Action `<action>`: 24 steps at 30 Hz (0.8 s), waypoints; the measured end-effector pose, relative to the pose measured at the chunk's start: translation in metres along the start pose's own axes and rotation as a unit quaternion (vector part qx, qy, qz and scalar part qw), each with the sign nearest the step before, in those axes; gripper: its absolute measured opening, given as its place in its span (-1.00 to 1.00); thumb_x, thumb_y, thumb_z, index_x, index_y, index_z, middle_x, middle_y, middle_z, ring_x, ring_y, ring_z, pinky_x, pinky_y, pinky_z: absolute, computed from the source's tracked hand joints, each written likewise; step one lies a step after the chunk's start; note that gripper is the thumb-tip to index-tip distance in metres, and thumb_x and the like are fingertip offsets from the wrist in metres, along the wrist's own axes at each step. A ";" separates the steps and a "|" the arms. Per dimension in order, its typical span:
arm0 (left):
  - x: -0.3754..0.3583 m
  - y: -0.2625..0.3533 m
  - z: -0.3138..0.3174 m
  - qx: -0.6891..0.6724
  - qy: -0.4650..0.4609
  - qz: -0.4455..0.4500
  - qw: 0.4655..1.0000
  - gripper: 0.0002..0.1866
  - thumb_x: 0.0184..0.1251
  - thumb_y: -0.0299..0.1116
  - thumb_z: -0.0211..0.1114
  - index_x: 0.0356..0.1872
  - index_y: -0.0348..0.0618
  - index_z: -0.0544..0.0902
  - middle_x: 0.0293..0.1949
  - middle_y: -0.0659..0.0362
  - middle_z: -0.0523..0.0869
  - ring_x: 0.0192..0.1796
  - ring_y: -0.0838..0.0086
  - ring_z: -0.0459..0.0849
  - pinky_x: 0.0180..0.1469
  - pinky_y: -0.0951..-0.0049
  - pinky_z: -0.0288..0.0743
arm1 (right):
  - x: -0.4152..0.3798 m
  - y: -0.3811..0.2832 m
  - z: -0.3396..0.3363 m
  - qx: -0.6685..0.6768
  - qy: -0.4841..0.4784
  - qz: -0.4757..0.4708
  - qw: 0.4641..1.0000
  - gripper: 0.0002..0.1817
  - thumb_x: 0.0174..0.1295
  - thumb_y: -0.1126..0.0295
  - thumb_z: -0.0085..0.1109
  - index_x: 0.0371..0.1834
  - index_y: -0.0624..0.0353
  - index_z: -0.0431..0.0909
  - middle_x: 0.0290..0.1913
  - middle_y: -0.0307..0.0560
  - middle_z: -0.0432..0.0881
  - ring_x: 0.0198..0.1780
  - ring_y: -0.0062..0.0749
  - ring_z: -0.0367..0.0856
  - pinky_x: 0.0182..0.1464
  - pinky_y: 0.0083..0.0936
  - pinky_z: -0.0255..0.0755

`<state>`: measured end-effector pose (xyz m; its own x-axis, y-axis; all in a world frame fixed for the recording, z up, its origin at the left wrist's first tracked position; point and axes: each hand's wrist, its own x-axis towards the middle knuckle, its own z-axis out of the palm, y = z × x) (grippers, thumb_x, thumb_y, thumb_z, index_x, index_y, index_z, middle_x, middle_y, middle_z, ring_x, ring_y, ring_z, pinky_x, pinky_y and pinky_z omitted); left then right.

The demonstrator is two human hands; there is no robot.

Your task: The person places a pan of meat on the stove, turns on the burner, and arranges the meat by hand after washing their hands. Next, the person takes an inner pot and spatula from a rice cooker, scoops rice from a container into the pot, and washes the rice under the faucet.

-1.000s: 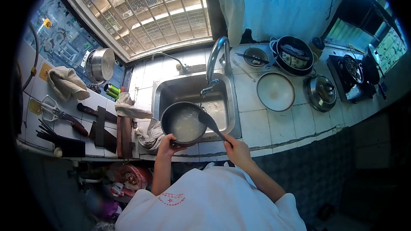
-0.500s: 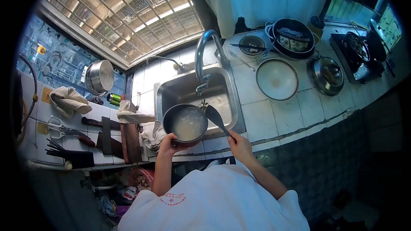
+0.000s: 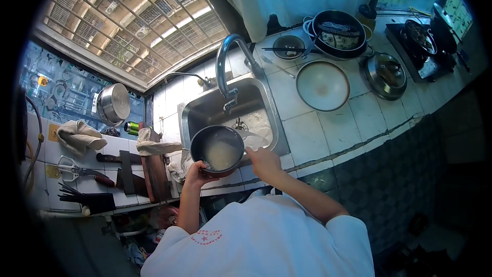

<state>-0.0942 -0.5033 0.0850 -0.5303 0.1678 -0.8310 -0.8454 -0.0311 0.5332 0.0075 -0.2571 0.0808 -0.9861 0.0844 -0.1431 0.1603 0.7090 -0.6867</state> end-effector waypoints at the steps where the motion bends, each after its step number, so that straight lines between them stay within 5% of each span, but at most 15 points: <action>1: 0.000 0.000 0.001 -0.010 -0.001 0.000 1.000 -0.58 -0.18 -0.40 0.04 -0.21 -0.44 0.49 -0.26 -0.15 0.59 -0.19 -0.02 0.59 -0.12 -0.07 0.51 | 0.010 0.004 0.012 -0.063 0.011 -0.037 0.997 -0.65 0.09 0.40 0.02 0.00 0.04 0.45 -0.35 -0.01 0.51 -0.32 -0.14 0.54 -0.32 -0.28 0.41; 9: 0.004 0.001 0.003 -0.038 0.010 0.004 0.999 -0.60 -0.20 -0.42 0.05 -0.25 -0.45 0.49 -0.30 -0.13 0.58 -0.26 0.00 0.60 -0.12 -0.09 0.51 | 0.024 -0.005 0.009 -0.196 0.021 -0.125 0.972 -0.58 -0.01 0.45 0.05 0.01 0.03 0.45 -0.36 -0.06 0.46 -0.29 -0.21 0.49 -0.34 -0.28 0.40; 15: 0.010 0.000 -0.002 -0.029 0.007 0.010 0.999 -0.60 -0.22 -0.42 0.06 -0.24 -0.43 0.48 -0.31 -0.11 0.57 -0.29 0.03 0.61 -0.22 -0.05 0.53 | 0.006 0.019 0.002 0.085 0.018 -0.096 0.992 -0.57 0.10 0.48 -0.04 0.10 0.03 0.42 -0.46 -0.04 0.53 -0.42 -0.28 0.51 -0.36 -0.39 0.38; 17: 0.010 0.001 -0.003 -0.016 0.024 0.013 1.000 -0.58 -0.21 -0.40 0.06 -0.23 -0.43 0.48 -0.29 -0.12 0.58 -0.27 0.02 0.61 -0.24 -0.02 0.53 | 0.002 0.025 -0.005 0.290 -0.065 -0.011 0.955 -0.57 0.15 0.49 -0.05 0.14 0.07 0.39 -0.55 -0.11 0.49 -0.53 -0.45 0.42 -0.42 -0.52 0.32; 20: 0.011 0.004 -0.006 -0.020 0.003 0.007 1.000 -0.55 -0.22 -0.42 0.07 -0.17 -0.37 0.44 -0.24 -0.13 0.52 -0.23 -0.05 0.54 -0.17 -0.25 0.44 | -0.006 0.038 0.001 0.382 -0.077 0.048 0.920 -0.58 0.18 0.51 -0.04 0.15 0.07 0.41 -0.54 -0.32 0.37 -0.49 -0.70 0.29 -0.45 -0.72 0.21; 24: 0.007 0.009 -0.001 -0.028 0.003 0.007 1.000 -0.57 -0.23 -0.42 0.08 -0.19 -0.37 0.44 -0.27 -0.11 0.52 -0.24 -0.04 0.56 -0.19 -0.27 0.45 | -0.015 0.051 0.008 0.447 -0.056 0.092 0.888 -0.60 0.21 0.49 -0.06 0.16 0.11 0.40 -0.54 -0.37 0.36 -0.51 -0.72 0.28 -0.48 -0.75 0.18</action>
<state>-0.1061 -0.5032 0.0840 -0.5424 0.1601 -0.8247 -0.8400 -0.0879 0.5354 0.0311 -0.2280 0.0423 -0.9375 0.0361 -0.3462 0.3372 -0.1528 -0.9289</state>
